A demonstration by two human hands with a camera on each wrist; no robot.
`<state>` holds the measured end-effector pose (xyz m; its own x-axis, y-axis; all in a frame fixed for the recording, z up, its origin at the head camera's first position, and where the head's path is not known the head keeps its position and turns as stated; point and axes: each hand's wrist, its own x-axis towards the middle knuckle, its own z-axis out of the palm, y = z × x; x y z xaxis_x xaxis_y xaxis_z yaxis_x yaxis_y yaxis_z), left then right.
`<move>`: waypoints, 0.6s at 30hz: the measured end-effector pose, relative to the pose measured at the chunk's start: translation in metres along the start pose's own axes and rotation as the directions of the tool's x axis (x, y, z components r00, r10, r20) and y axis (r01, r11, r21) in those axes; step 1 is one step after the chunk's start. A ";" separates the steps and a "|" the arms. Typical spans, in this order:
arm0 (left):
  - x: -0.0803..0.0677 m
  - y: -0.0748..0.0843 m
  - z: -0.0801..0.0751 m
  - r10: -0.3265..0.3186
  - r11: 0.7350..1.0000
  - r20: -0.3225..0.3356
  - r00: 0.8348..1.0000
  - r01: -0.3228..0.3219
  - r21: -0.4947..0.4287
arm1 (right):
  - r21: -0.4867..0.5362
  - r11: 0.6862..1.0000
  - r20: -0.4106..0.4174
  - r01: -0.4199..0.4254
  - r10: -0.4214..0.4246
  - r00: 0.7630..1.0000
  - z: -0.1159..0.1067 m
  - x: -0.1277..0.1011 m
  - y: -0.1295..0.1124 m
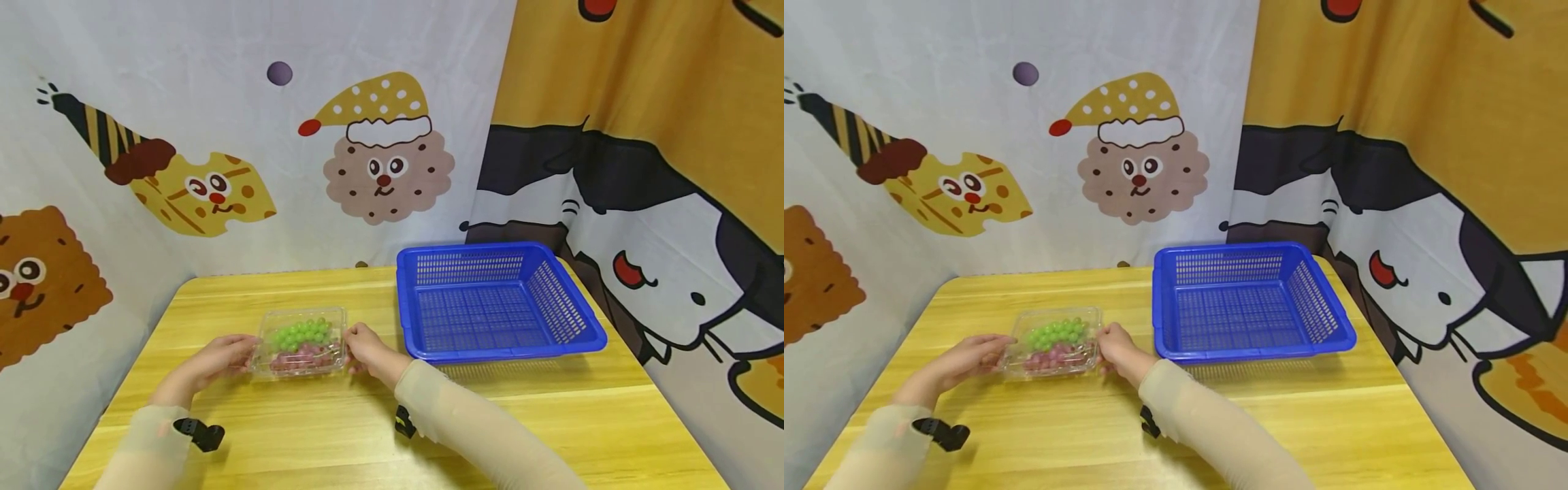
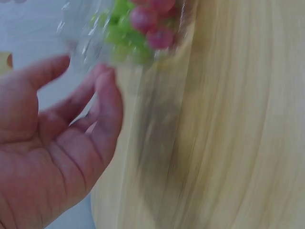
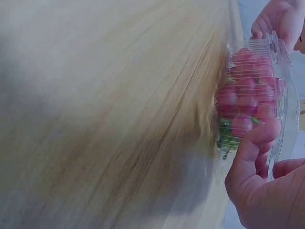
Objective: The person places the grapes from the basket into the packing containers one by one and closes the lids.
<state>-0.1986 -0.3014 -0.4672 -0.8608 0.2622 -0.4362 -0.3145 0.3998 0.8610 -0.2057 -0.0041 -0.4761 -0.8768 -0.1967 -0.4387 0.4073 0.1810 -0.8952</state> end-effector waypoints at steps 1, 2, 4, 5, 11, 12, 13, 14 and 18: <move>-0.003 -0.002 -0.003 0.001 1.000 0.045 0.999 -0.001 -0.007 | 0.000 1.000 -0.002 -0.001 0.001 1.000 0.000 0.000 0.000; -0.006 -0.003 -0.005 0.005 1.000 0.088 0.996 -0.004 -0.016 | -0.003 1.000 -0.003 0.001 -0.001 1.000 0.000 0.000 0.000; -0.010 -0.006 -0.009 0.020 0.999 0.151 0.988 -0.014 -0.036 | -0.003 1.000 -0.004 0.002 -0.002 1.000 0.000 -0.001 0.000; -0.012 -0.007 -0.011 0.028 0.999 0.177 0.984 -0.020 -0.049 | -0.003 1.000 -0.004 0.001 -0.001 1.000 0.000 -0.001 0.000; -0.019 -0.012 -0.012 0.042 0.996 0.262 0.964 -0.019 -0.088 | 0.002 1.000 0.002 -0.005 0.005 1.000 -0.001 0.001 0.000; -0.020 -0.013 -0.012 0.037 0.996 0.271 0.962 -0.013 -0.091 | 0.003 1.000 0.003 -0.005 0.005 1.000 -0.001 0.001 0.000; -0.020 -0.014 -0.011 0.032 0.995 0.279 0.960 -0.006 -0.095 | 0.003 1.000 0.004 -0.005 0.005 1.000 -0.001 0.001 -0.001; -0.020 -0.014 -0.011 0.035 0.995 0.288 0.957 -0.005 -0.101 | 0.001 1.000 0.006 -0.003 0.003 1.000 -0.001 0.001 -0.001; -0.019 -0.016 -0.008 0.047 0.993 0.319 0.947 -0.009 -0.121 | 0.007 1.000 0.010 -0.005 0.005 1.000 -0.001 0.000 -0.001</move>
<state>-0.1806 -0.3196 -0.4703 -0.7021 0.5473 -0.4556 -0.3527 0.2885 0.8901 -0.2064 -0.0029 -0.4749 -0.8724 -0.2050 -0.4438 0.4135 0.1750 -0.8935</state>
